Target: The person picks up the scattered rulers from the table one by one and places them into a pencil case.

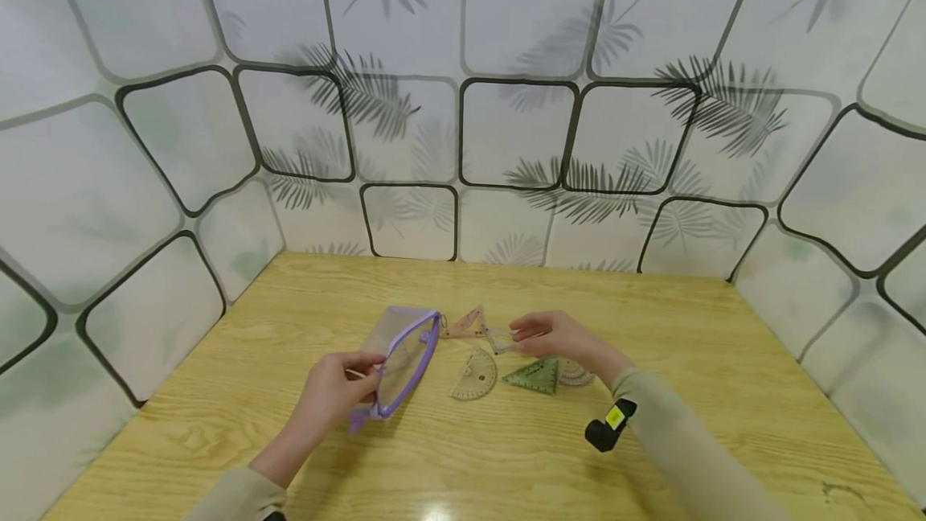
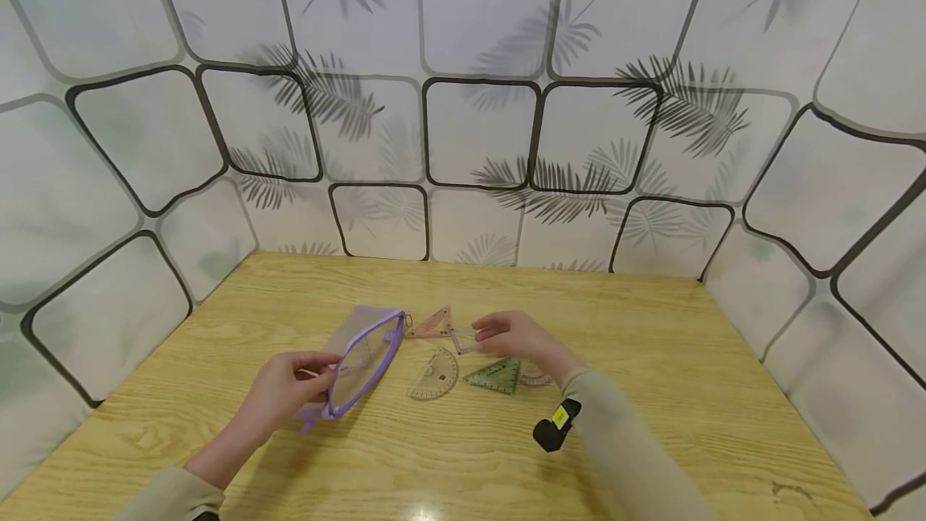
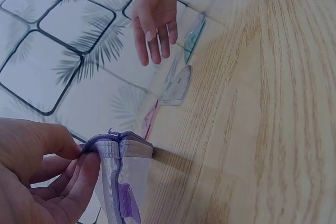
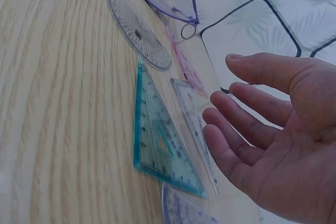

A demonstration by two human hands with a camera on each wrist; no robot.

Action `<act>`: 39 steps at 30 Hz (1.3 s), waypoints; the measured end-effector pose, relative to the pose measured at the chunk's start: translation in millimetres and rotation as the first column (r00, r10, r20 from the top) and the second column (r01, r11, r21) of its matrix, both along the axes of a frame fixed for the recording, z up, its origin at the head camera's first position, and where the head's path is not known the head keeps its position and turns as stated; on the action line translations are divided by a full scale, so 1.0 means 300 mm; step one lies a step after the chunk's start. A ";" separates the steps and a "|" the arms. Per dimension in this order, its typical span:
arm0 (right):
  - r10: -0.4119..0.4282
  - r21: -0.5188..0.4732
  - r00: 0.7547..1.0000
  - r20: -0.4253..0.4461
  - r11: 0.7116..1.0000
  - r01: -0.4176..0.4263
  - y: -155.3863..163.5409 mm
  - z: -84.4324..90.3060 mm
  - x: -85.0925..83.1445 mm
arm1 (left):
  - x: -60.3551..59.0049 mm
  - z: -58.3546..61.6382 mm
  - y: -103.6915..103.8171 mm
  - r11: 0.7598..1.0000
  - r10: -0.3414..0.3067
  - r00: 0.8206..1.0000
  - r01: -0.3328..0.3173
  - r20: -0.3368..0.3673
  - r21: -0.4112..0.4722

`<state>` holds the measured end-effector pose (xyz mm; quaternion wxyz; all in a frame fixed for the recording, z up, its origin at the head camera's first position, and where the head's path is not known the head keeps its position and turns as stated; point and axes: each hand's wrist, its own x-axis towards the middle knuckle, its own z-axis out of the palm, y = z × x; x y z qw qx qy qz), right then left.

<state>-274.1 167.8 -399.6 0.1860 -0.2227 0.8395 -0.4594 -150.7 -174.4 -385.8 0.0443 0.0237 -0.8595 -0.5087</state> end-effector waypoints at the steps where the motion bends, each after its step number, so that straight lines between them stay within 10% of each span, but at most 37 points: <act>1: 0.003 0.002 1.000 0.001 1.000 -0.003 0.008 0.002 -0.001 | 0.000 0.000 0.000 1.000 -0.001 1.000 0.001 -0.001 -0.002; 39: 0.057 0.119 0.970 -0.237 0.992 -0.029 0.186 -0.026 -0.014 | 0.003 0.005 0.007 1.000 -0.005 1.000 0.005 0.005 -0.020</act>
